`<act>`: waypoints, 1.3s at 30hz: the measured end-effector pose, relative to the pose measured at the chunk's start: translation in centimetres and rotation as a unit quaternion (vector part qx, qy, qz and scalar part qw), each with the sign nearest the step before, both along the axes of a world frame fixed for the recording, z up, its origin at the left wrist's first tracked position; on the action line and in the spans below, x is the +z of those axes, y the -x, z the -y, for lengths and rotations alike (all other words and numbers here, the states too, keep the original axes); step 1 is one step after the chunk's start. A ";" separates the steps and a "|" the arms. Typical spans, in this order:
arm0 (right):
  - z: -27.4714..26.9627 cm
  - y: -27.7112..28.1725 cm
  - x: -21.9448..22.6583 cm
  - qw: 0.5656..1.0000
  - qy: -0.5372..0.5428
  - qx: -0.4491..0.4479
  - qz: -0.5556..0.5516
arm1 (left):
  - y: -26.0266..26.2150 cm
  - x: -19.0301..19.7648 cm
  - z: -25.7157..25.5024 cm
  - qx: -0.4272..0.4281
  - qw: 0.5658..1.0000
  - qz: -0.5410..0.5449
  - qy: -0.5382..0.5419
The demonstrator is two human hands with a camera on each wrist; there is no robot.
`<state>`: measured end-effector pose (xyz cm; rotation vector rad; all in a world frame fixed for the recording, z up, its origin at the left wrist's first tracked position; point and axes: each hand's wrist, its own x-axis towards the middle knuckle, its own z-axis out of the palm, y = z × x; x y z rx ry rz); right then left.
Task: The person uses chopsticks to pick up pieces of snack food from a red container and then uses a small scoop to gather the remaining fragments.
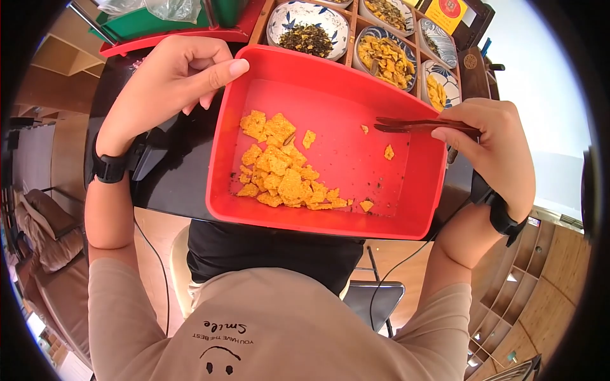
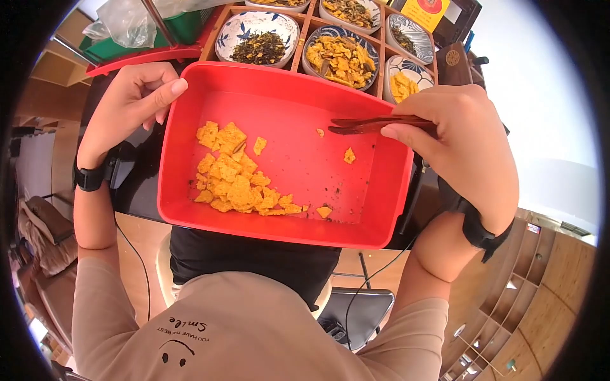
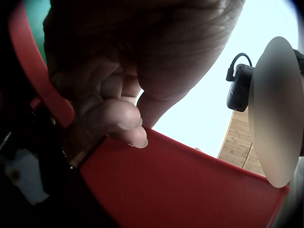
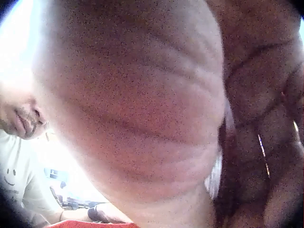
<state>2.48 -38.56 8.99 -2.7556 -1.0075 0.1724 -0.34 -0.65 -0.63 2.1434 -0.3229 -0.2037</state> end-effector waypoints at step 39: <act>6.5 -1.4 2.2 0.964 -0.031 -0.246 0.093 | 0.0 0.2 0.3 -0.012 0.999 -0.049 -0.011</act>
